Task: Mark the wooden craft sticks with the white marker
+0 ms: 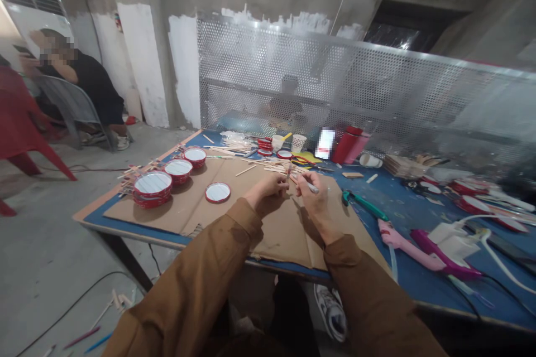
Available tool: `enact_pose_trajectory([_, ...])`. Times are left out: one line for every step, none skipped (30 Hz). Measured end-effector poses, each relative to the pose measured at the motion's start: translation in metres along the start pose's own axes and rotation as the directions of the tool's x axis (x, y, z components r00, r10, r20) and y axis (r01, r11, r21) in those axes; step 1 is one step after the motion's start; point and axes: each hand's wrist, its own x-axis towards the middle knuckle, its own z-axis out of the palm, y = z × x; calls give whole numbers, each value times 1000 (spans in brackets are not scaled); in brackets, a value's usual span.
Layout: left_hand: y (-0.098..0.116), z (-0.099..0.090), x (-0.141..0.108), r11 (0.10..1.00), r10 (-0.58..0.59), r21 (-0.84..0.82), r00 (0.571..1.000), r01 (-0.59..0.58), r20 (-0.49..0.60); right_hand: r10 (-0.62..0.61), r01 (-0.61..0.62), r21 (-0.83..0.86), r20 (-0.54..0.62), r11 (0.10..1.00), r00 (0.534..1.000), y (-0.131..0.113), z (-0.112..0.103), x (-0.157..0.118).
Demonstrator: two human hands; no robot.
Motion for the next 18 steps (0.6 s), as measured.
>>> enact_pose_trajectory([-2, 1, 0, 1000, 12, -28, 1000, -12, -9, -4, 4, 0, 8, 1000, 1000, 0, 0, 0])
enact_pose_trajectory([-4, 2, 1, 998, 20, -51, 1000, -21, -11, -9, 9, -2, 18, 1000, 1000, 0, 0, 0])
enact_pose_trajectory([-5, 2, 1, 998, 24, -65, 1000, -24, -11, -12, 12, -6, 27, 1000, 1000, -1, 0, -1])
enact_pose_trajectory([-6, 2, 2, 997, 21, -68, 1000, -21, -5, -14, 14, -11, 34, 1000, 999, -1, 0, -1])
enact_pose_trajectory([-6, 1, 2, 998, 16, -62, 1000, -16, -1, -14, 15, -17, 42, 1000, 999, -1, 0, -1])
enact_pose_trajectory([-6, 0, 3, 999, 10, -49, 1000, -9, 4, -10, 11, -20, 48, 1000, 999, -1, 0, -2])
enact_pose_trajectory([-5, -1, 4, 999, 5, -33, 1000, -5, 5, -5, 6, -20, 49, 1000, 999, -1, 0, -2])
enact_pose_trajectory([-4, -3, 4, 1000, 1, -15, 1000, -1, 7, 0, 1, -17, 47, 1000, 999, -1, 0, -2])
enact_pose_trajectory([-3, -4, 5, 1000, -3, 5, 1000, 3, 11, 4, -4, -11, 44, 1000, 999, -1, 0, -2])
enact_pose_trajectory([-3, -5, 6, 1000, -11, 26, 1000, 10, 19, 6, -6, -5, 41, 1000, 999, -1, 0, -2])
enact_pose_trajectory([-3, -6, 6, 999, -17, 42, 999, 16, 27, 6, -6, -1, 40, 1000, 999, -1, 0, -2])
enact_pose_trajectory([-3, -6, 7, 999, -20, 49, 999, 18, 33, 1, -1, -1, 44, 1000, 999, -1, 0, -1])
enact_pose_trajectory([-3, -6, 7, 999, -16, 46, 999, 15, 31, -6, 7, -5, 51, 1000, 999, -1, 0, -1])
enact_pose_trajectory([-4, -6, 7, 999, -9, 37, 1000, 8, 26, -14, 15, -10, 60, 1000, 998, -1, 0, -1])
enact_pose_trajectory([-5, -6, 8, 1000, 2, 28, 1000, -2, 19, -19, 20, -15, 64, 1000, 998, -1, 0, -1])
enact_pose_trajectory([-5, -6, 8, 1000, 9, 28, 1000, -10, 16, -19, 21, -17, 66, 1000, 998, -2, 0, -1])
enact_pose_trajectory([-5, -6, 9, 999, 12, 36, 1000, -13, 19, -17, 18, -19, 65, 1000, 998, -2, 0, -1])
enact_pose_trajectory([-4, -6, 9, 998, 8, 56, 1000, -9, 30, -13, 15, -21, 61, 1000, 998, -2, 0, -2])
